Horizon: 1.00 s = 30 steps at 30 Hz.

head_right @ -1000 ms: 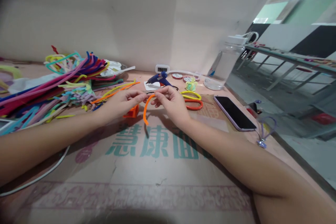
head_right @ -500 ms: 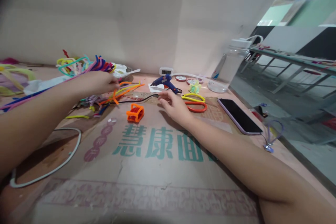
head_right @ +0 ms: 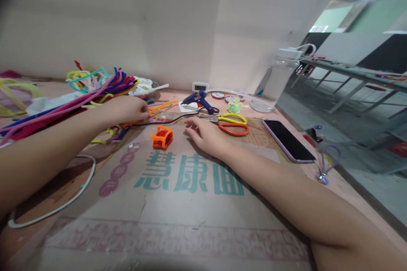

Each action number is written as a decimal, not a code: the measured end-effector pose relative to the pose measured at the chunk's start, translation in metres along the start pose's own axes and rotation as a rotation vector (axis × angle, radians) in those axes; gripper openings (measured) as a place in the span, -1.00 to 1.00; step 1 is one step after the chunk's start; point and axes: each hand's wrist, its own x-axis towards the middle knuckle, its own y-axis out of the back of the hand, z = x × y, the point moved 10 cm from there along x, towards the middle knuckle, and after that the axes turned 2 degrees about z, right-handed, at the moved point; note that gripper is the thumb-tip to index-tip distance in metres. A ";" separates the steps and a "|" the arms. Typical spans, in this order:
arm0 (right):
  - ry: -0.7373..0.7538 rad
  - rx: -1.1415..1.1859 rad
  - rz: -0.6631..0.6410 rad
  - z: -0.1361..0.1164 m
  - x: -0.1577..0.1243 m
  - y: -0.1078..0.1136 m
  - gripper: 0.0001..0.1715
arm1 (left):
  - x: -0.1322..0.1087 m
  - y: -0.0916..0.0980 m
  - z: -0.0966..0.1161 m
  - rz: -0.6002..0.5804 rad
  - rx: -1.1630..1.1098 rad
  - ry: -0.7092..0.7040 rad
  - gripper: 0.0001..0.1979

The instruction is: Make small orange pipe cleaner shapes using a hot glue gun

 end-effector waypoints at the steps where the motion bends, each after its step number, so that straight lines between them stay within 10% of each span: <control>1: 0.003 -0.007 -0.001 -0.001 0.000 0.000 -0.71 | -0.002 0.001 0.000 -0.031 0.064 0.062 -0.75; 18: 0.107 0.085 0.105 -0.017 -0.004 0.015 -0.70 | -0.050 0.033 0.106 0.058 -0.385 -0.336 -0.70; 30: 0.361 -0.176 0.128 -0.046 -0.002 0.021 -0.70 | -0.053 0.031 0.108 0.003 -0.385 -0.342 -0.57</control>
